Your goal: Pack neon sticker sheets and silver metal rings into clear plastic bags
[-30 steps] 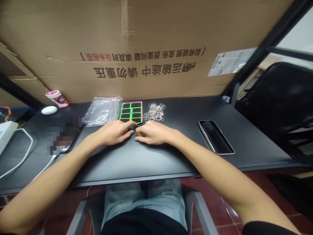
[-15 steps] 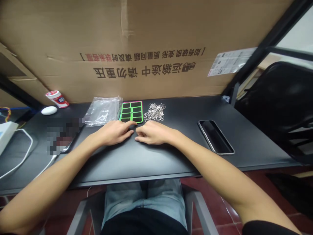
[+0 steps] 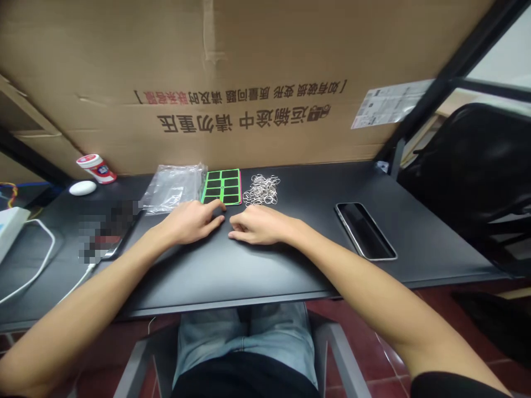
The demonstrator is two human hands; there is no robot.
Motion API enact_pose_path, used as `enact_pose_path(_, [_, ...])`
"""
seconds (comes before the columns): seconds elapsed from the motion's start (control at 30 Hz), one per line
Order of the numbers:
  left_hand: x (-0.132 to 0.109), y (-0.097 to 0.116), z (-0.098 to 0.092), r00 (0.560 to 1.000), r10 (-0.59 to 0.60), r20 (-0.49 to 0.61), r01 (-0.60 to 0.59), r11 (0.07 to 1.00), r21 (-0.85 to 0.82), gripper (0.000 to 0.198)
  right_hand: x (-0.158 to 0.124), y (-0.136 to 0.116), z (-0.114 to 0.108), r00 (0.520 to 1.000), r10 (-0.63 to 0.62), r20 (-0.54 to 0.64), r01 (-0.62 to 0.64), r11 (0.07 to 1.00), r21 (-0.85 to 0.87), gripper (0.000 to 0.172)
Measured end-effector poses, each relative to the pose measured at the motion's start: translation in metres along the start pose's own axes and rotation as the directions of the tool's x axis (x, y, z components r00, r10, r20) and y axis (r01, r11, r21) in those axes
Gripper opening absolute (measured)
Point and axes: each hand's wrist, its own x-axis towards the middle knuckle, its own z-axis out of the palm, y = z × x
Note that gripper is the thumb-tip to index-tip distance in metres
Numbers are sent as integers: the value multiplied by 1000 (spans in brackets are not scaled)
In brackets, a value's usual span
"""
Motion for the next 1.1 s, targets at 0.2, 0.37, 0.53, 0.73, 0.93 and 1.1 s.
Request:
enact_pose_path(0.2, [-1,0,-2,994,102,35,-101,994,-48,40,0,1,1,1000,-6,-8,7,1000,7,34])
enact_pose_path(0.37, [-1,1,-3,990,132,41,-129,990,-63,39,0,2,1,1000,-3,0,3,1000,18,33])
enact_pose_path(0.53, [-1,2,-2,995,96,38,-93,993,-71,39,0,2,1,1000,-1,-2,1,1000,17,33])
enact_pose_path(0.73, [-1,1,-1,998,58,22,-57,997,-53,39,-1,0,0,1000,3,0,-3,1000,7,34])
enact_pose_path(0.93, [-1,0,-2,997,62,38,-59,996,-68,39,-1,0,-1,1000,5,3,-5,1000,10,32])
enact_pose_path(1.1, [-1,-1,-2,997,67,38,-64,996,-61,39,-1,0,0,1000,-2,0,2,1000,7,34])
